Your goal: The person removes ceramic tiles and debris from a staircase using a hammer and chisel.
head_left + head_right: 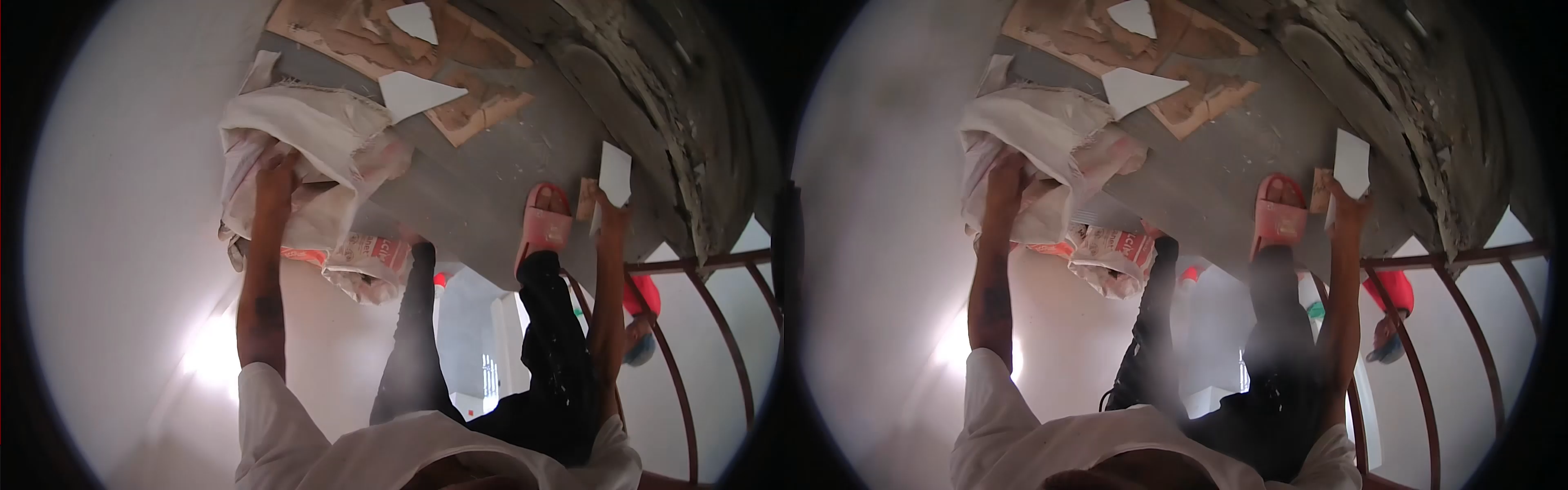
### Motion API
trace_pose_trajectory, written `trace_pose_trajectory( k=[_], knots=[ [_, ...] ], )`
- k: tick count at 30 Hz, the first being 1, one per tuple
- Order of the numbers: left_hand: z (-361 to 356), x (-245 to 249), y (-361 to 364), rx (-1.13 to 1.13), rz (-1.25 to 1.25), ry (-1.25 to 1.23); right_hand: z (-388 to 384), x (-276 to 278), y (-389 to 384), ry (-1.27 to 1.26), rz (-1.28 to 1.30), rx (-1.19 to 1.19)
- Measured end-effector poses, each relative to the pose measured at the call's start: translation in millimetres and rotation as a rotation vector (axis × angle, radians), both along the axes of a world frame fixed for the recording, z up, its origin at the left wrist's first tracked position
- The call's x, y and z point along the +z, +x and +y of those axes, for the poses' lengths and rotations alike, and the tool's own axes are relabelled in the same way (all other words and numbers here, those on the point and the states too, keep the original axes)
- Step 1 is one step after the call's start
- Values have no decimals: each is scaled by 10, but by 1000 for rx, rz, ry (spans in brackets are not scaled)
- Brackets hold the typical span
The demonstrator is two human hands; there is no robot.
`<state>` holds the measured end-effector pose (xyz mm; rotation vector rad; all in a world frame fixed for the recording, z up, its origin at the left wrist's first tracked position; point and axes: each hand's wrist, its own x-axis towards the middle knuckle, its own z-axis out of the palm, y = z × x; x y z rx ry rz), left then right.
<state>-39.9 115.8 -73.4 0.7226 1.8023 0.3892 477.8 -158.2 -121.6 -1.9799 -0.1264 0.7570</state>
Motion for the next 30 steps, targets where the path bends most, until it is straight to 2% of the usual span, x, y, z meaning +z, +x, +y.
trace_pose_trajectory(
  k=[1, 2, 4, 6, 8, 9, 10, 12, 14, 15, 18, 21, 23, 26, 28, 30],
  knots=[
    [-4, -49, -77, -78, 47, 80, 80, 122, -99, -31, 4, -30],
    [-142, 149, 166, -40, 91, 179, 169, 238, -193, -64, 11, -57],
    [-400, 321, 297, -2, 21, 377, 410, 458, -436, -74, 134, 131],
    [-640, 468, 309, -85, 290, 598, 726, 696, -813, -68, 262, 344],
    [-871, 751, 354, -110, 588, 614, 1164, 1081, -1331, -61, 463, 463],
    [-961, 856, 365, -120, 730, 618, 1341, 1218, -1554, -2, 457, 567],
    [-1032, 889, 329, -78, 761, 597, 1592, 1428, -1745, -100, 551, 697],
    [-1156, 918, 222, 10, 818, 542, 1931, 1664, -2215, 56, 633, 849],
    [-1170, 953, 189, 118, 713, 421, 2286, 1941, -2703, 55, 594, 1115],
    [-1183, 956, 151, 171, 653, 361, 2373, 1931, -2989, 40, 637, 1104],
    [-1285, 778, -138, 345, 287, 494, 2486, 1639, -3729, -47, 674, 965],
    [-1276, 808, -311, 395, 99, 471, 2511, 945, -3989, -61, 789, 868],
    [-1284, 807, -398, 336, 56, 471, 2531, 664, -4043, -129, 789, 865],
    [-1326, 853, -490, 293, 31, 441, 2558, 482, -4144, -217, 601, 901],
    [-1390, 886, -545, 284, 41, 421, 2635, 470, -4250, -101, 466, 960],
    [-1543, 909, -604, 263, 58, 403, 2697, 557, -4371, -269, 323, 959]
  ],
)
